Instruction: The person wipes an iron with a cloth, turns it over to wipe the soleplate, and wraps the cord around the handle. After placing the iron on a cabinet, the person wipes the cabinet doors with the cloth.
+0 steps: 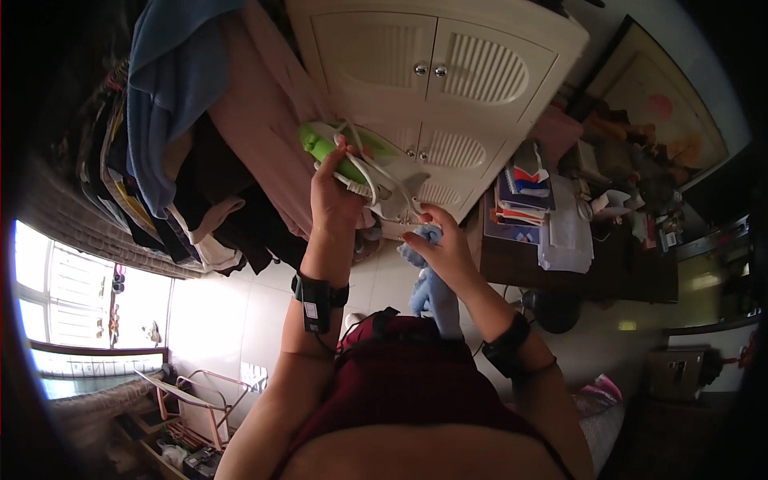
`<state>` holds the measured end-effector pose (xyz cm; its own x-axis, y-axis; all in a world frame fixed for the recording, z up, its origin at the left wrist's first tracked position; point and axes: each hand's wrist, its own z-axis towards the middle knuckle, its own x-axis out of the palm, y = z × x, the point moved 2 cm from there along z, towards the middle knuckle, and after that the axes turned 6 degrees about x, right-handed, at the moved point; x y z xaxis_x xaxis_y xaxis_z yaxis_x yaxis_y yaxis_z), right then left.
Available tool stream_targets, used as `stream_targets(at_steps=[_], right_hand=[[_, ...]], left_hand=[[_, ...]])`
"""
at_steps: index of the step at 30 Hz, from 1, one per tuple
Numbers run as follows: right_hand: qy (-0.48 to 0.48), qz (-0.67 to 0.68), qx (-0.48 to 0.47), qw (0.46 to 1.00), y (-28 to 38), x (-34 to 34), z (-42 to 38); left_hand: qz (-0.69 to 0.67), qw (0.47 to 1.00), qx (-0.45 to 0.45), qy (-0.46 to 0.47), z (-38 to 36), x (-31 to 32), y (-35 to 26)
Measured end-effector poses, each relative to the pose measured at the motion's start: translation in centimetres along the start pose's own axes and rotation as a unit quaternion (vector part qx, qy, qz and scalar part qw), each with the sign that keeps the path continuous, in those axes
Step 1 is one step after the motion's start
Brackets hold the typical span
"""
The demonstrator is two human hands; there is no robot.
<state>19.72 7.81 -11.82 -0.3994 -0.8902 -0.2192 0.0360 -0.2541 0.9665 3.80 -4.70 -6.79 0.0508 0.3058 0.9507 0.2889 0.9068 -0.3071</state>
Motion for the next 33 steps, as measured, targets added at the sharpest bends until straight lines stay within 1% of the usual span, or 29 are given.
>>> stream_targets(at_steps=[2,3,6,7,8,10,11,13,14,16,17,18,19,20,22,23,24,26,29,32,33], right_hand=[[0.003,-0.099,-0.026,0.995,-1.1,0.2,0.7],[0.005,-0.015,0.007,1.000,-1.0,0.5,0.7],[0.162,0.050,0.059,0.984,1.2,1.7,-1.0],[0.203,0.125,0.060,0.969,1.4,2.5,-1.8],[0.239,0.094,0.057,0.965,1.6,3.1,-2.4],[0.278,0.104,0.046,0.954,1.3,3.8,-2.3],[0.283,0.085,0.028,0.955,0.6,3.9,-2.0],[0.292,0.050,-0.008,0.955,-2.0,4.3,-0.9],[0.287,0.080,-0.050,0.953,-3.6,4.4,-0.1],[0.202,0.070,-0.040,0.976,-5.8,4.3,0.8],[0.105,-0.097,-0.214,0.966,-6.4,3.8,1.5],[0.073,-0.129,-0.233,0.961,-6.7,3.4,1.9],[0.063,-0.137,-0.229,0.962,-7.2,2.9,2.5],[0.070,-0.128,-0.207,0.967,-7.1,2.2,3.3],[0.079,-0.120,-0.175,0.974,-6.5,0.6,4.6],[0.079,-0.120,-0.165,0.976,-6.4,-0.3,5.4],[0.077,-0.123,-0.162,0.976,-6.4,-1.1,6.2],[0.074,-0.137,-0.159,0.975,-6.7,-2.6,8.3],[0.077,-0.184,-0.165,0.966,-6.4,-5.0,11.6],[0.086,-0.258,-0.199,0.942,-5.6,-6.6,14.1],[0.087,-0.290,-0.214,0.929,-4.4,-7.1,14.6]], left_hand=[[-0.015,1.000,-0.009,0.003,-0.2,0.2,0.0],[-0.029,0.999,-0.017,0.011,-0.1,-0.1,0.1],[-0.064,0.997,-0.031,0.042,0.3,-0.9,0.3],[-0.075,0.995,-0.035,0.054,0.3,-0.9,0.3],[-0.086,0.994,-0.039,0.062,0.1,-0.8,0.4],[-0.108,0.990,-0.050,0.080,-0.8,0.3,0.4],[-0.153,0.982,-0.074,0.085,-1.2,0.5,0.3],[-0.169,0.977,-0.108,0.076,-2.3,1.6,0.3],[-0.176,0.974,-0.124,0.072,-3.0,2.2,0.2],[-0.198,0.959,-0.176,0.097,-4.6,3.2,0.2],[-0.207,0.952,-0.202,0.103,-5.2,3.3,0.2],[-0.216,0.943,-0.227,0.109,-5.8,3.6,0.1],[-0.216,0.923,-0.281,0.147,-6.9,4.3,-0.1],[-0.238,0.912,-0.299,0.147,-7.7,5.0,-0.3],[-0.192,0.896,-0.374,0.141,-8.7,4.4,-1.0],[-0.159,0.912,-0.355,0.129,-9.3,4.1,-1.0],[-0.106,0.916,-0.361,0.136,-9.8,4.2,-1.4],[-0.011,0.928,-0.345,0.140,-11.0,5.1,-1.8],[0.150,0.891,-0.384,0.188,-11.7,5.0,-3.0],[0.338,0.817,-0.391,0.257,-12.5,5.5,-3.7],[0.345,0.808,-0.390,0.277,-12.7,5.1,-3.6]])
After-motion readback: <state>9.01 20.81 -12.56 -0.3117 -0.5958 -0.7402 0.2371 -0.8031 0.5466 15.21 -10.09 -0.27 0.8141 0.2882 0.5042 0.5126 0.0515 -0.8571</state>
